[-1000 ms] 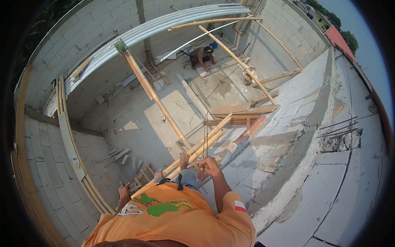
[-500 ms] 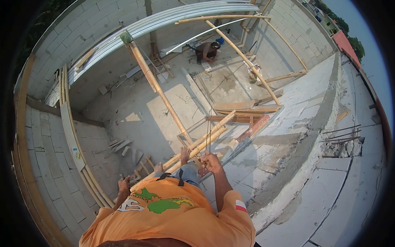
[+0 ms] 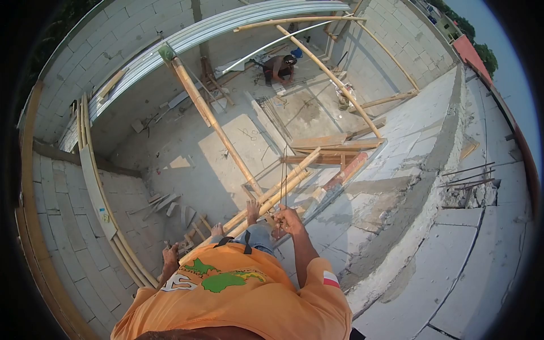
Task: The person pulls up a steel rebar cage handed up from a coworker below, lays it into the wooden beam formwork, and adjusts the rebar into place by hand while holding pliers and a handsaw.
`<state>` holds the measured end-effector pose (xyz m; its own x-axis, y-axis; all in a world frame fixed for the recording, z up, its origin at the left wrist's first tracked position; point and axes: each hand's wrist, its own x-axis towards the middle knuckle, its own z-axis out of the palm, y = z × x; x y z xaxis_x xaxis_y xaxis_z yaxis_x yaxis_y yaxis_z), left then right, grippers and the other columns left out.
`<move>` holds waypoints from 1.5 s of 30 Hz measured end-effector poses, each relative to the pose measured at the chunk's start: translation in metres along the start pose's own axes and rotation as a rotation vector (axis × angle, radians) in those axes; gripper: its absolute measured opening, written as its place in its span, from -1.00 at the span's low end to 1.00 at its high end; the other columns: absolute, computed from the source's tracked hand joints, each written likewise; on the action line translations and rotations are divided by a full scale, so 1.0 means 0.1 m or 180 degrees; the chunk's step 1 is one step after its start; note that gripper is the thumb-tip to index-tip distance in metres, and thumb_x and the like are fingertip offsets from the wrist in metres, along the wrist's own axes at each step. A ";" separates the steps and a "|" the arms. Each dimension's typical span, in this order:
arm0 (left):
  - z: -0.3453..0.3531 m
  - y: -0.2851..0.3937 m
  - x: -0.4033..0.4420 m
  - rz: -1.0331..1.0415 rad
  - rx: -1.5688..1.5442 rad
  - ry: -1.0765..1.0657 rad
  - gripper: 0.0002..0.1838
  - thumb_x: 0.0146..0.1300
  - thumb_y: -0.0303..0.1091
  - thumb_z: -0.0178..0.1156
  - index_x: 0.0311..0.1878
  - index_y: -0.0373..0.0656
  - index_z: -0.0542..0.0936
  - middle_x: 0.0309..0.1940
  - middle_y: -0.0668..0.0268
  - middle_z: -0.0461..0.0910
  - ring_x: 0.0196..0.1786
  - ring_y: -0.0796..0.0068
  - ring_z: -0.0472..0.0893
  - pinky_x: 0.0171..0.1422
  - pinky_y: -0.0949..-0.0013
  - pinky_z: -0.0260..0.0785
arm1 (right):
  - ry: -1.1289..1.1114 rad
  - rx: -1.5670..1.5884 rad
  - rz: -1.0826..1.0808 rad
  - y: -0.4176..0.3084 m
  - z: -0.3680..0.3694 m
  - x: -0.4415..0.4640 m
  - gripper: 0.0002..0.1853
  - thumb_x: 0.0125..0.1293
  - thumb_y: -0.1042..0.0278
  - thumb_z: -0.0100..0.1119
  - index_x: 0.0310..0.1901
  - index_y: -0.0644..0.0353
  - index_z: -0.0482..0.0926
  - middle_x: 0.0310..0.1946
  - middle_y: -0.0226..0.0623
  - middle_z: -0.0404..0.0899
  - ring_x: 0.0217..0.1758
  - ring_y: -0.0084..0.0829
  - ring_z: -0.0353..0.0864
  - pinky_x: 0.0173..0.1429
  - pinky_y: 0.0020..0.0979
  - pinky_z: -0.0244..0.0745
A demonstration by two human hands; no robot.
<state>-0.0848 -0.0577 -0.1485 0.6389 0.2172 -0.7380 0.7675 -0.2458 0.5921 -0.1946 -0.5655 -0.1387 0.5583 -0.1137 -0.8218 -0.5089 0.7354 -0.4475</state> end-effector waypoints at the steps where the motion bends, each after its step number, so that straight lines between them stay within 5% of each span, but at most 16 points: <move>1: 0.01 0.03 -0.02 -0.0017 -0.0008 0.0015 -0.73 0.11 -0.24 0.26 -0.59 -0.05 0.40 -0.77 0.50 0.26 -0.77 0.63 0.21 -0.68 0.45 0.00 | 0.0030 0.0000 0.0019 -0.01 0.01 -0.02 -0.17 0.08 0.58 -0.06 0.45 0.23 -0.08 -0.28 -0.20 0.46 -0.40 -0.41 0.44 -0.44 -0.33 0.36; 45: 0.01 0.10 -0.07 0.0140 0.0008 -0.0037 -0.76 0.07 -0.29 0.20 -0.62 -0.05 0.39 -0.73 0.52 0.27 -0.68 0.66 0.20 -0.59 0.44 0.00 | -0.0289 0.0183 0.0070 0.09 -0.13 0.18 -0.22 0.10 0.57 -0.03 0.41 0.20 -0.01 -0.28 -0.20 0.46 -0.38 -0.33 0.43 -0.39 -0.26 0.39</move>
<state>-0.0819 -0.0622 -0.1379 0.6713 0.1950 -0.7151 0.7386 -0.2571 0.6232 -0.1976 -0.5701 -0.1624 0.6058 -0.0382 -0.7947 -0.4846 0.7745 -0.4066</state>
